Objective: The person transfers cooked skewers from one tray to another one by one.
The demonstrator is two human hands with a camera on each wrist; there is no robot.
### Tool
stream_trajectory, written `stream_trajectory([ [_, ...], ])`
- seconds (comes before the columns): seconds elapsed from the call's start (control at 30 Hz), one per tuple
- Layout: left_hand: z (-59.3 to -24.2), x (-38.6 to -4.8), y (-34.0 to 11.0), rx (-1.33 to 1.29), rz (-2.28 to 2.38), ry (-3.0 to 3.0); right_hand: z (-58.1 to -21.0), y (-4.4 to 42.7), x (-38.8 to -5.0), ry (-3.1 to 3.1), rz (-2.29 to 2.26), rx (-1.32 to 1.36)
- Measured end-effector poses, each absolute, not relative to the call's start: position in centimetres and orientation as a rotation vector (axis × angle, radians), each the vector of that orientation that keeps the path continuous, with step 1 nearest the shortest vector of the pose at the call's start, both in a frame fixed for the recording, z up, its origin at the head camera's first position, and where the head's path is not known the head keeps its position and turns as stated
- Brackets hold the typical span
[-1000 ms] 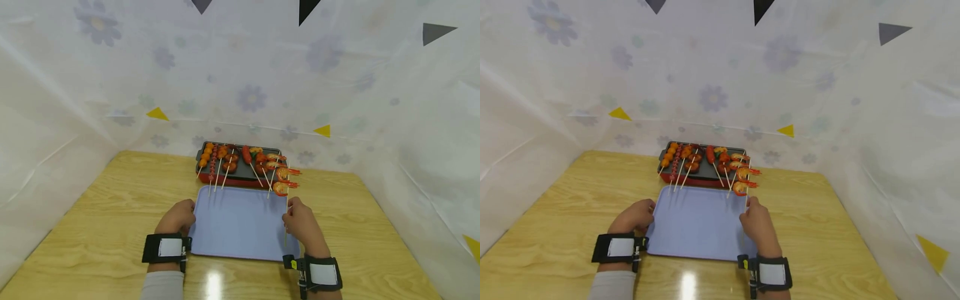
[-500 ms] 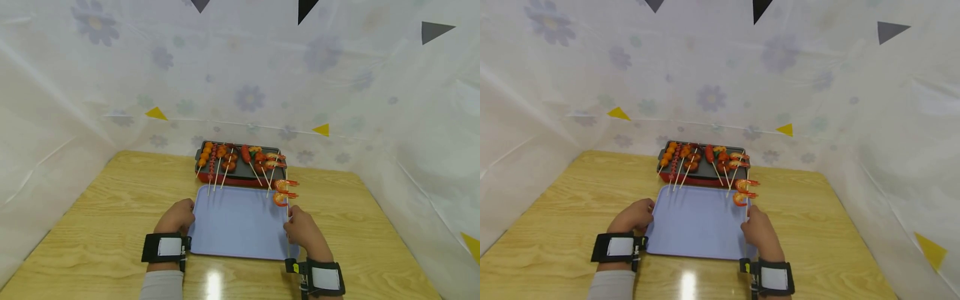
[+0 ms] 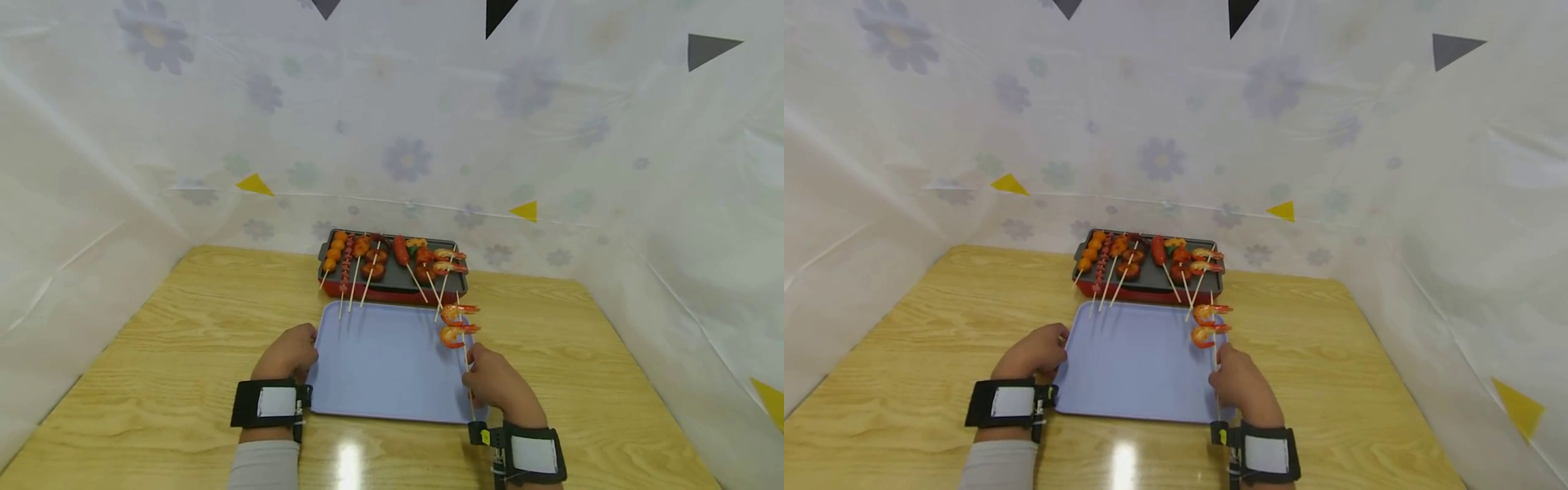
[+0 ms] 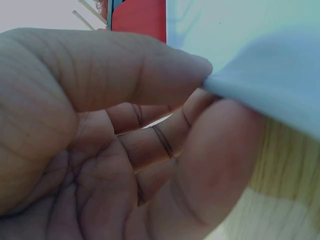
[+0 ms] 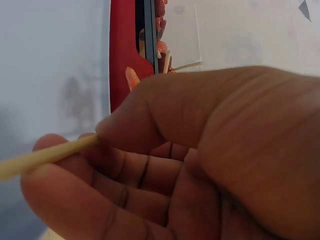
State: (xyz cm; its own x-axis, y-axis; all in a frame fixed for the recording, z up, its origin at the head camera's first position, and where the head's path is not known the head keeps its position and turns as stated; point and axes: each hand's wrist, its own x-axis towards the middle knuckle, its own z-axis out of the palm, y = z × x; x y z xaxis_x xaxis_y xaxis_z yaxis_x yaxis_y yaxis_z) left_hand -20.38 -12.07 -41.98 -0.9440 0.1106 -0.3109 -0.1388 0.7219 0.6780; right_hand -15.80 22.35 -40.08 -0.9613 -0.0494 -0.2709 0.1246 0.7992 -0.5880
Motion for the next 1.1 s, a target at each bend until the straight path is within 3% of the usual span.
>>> stream_trajectory([
  [1.1, -41.8, -20.4, -12.1, -0.039, 1.033, 2.587, -41.3, 22.5, -16.2, 2.676, -0.833, 0.118],
])
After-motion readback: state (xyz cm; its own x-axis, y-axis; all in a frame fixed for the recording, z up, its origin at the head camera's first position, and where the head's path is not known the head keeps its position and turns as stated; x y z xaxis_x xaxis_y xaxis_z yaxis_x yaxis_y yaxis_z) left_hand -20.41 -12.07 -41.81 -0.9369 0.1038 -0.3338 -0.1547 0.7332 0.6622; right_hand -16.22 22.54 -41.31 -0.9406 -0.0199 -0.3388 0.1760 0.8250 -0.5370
